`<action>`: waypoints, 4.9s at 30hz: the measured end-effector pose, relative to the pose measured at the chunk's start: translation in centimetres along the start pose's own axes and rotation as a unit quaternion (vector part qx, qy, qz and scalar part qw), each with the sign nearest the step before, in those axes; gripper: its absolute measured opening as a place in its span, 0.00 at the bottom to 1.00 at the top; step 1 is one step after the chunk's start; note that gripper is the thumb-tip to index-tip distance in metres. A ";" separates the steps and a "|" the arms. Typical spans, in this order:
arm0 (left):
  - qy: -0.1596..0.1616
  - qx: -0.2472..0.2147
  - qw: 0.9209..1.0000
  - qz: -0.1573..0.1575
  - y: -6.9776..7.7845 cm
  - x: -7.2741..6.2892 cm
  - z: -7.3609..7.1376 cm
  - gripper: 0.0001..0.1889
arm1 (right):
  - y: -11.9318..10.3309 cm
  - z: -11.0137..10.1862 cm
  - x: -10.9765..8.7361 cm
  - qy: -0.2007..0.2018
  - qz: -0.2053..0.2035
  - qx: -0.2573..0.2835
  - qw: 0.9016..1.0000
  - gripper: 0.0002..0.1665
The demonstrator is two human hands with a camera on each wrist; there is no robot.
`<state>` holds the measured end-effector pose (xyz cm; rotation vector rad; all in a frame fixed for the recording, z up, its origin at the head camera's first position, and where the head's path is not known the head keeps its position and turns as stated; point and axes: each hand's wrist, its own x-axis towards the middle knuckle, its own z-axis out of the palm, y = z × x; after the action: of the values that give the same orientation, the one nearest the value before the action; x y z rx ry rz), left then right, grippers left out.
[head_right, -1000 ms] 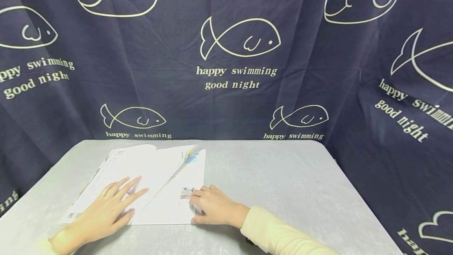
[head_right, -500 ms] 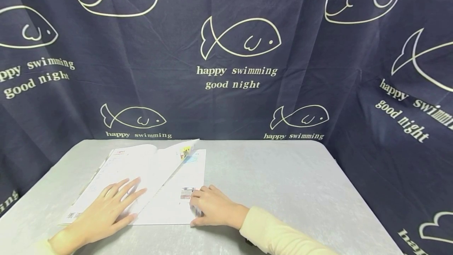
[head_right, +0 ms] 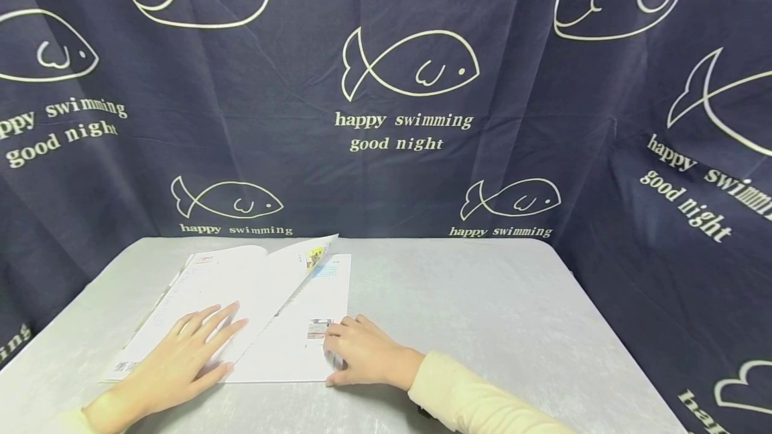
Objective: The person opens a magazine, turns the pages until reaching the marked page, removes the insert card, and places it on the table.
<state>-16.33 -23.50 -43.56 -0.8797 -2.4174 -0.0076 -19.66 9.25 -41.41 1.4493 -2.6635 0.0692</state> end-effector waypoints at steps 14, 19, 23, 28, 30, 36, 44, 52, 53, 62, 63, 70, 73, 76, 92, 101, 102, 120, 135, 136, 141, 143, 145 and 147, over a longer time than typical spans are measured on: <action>0.006 -0.002 1.000 0.003 0.1 0.1 -0.1 0.31 | 0.0 0.0 0.0 0.004 -0.004 -0.001 1.000 0.23; 0.004 -0.001 1.000 0.002 0.1 0.1 -0.1 0.31 | 0.0 -0.3 0.0 0.006 -0.011 0.000 1.000 0.22; 0.011 -0.002 1.000 0.004 0.0 0.1 -0.1 0.31 | 0.2 -0.6 0.0 0.013 -0.023 0.000 1.000 0.18; 0.022 -0.008 1.000 0.010 -0.1 0.1 0.1 0.30 | 0.4 -0.6 0.1 0.017 -0.037 0.000 0.999 0.13; 0.023 -0.010 1.000 0.012 -0.1 0.1 0.1 0.29 | 0.4 -0.5 0.1 0.020 -0.040 0.000 0.999 0.13; 0.022 -0.015 0.999 0.020 -0.1 0.1 0.0 0.27 | 0.6 -0.5 0.0 0.025 -0.032 0.013 0.999 0.13; 0.026 -0.020 0.999 0.031 -0.2 0.1 0.2 0.24 | 0.8 -0.2 0.1 0.025 -0.023 0.016 0.999 0.13; 0.025 -0.021 0.999 0.030 -0.4 -0.1 0.1 0.23 | 1.1 -0.1 0.3 0.021 -0.014 0.019 1.000 0.13; 0.025 -0.021 0.999 0.030 -0.4 -0.1 0.1 0.23 | 1.1 -0.1 0.3 0.019 -0.013 0.020 1.000 0.13; 0.016 -0.018 0.999 0.029 -0.3 -0.2 0.0 0.20 | 1.3 0.1 0.4 0.015 -0.005 0.033 0.999 0.12; 0.013 -0.016 0.999 0.028 -0.3 -0.2 0.0 0.20 | 1.4 0.1 0.5 0.018 -0.007 0.033 0.999 0.11; -0.005 -0.006 1.000 0.016 -0.3 -0.4 0.2 0.20 | 1.5 0.1 0.5 0.046 -0.023 0.024 0.998 0.09; -0.008 -0.003 1.000 0.013 -0.3 -0.4 0.3 0.20 | 1.6 0.1 0.5 0.057 -0.027 0.021 0.998 0.07; -0.009 0.000 1.000 0.012 -0.3 -0.4 0.3 0.20 | 1.6 0.1 0.6 0.068 -0.031 0.018 0.997 0.06; -0.033 0.010 0.999 -0.012 -0.1 -0.5 0.2 0.25 | 1.7 -0.4 1.0 0.112 -0.048 0.015 0.992 0.06; -0.039 0.009 0.999 -0.016 0.0 -0.4 0.0 0.27 | 1.8 -0.7 1.3 0.119 -0.047 0.015 0.992 0.08; -0.040 0.009 0.999 -0.017 0.0 -0.4 0.0 0.28 | 1.8 -0.8 1.3 0.121 -0.047 0.013 0.991 0.09; -0.039 0.013 0.999 -0.015 0.1 -0.4 0.0 0.33 | 1.5 -1.8 2.0 0.183 -0.051 0.000 0.982 0.06; -0.035 0.014 0.999 -0.017 0.3 -0.2 0.0 0.34 | 0.8 -2.5 2.4 0.194 -0.003 0.011 0.981 0.05; -0.034 0.014 0.999 -0.016 0.3 -0.2 -0.1 0.33 | 0.8 -2.5 2.4 0.196 -0.002 0.008 0.981 0.05; -0.032 0.011 0.999 -0.016 0.3 -0.1 -0.2 0.31 | 0.7 -2.5 2.4 0.202 -0.004 0.006 0.979 0.05; -0.033 0.011 0.999 -0.017 0.4 -0.1 -0.2 0.30 | 0.7 -2.5 2.4 0.203 -0.003 0.007 0.979 0.05; -0.033 0.012 0.999 -0.017 0.3 -0.1 -0.2 0.29 | 0.8 -2.5 2.4 0.201 -0.002 0.010 0.980 0.05; -0.031 0.012 0.999 -0.016 0.3 -0.1 -0.2 0.29 | 0.8 -2.5 2.3 0.198 0.000 0.012 0.980 0.05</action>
<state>-16.02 -23.31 -43.50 -0.8423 -2.4847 0.0376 -21.37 7.99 -38.69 1.2835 -2.3451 0.3525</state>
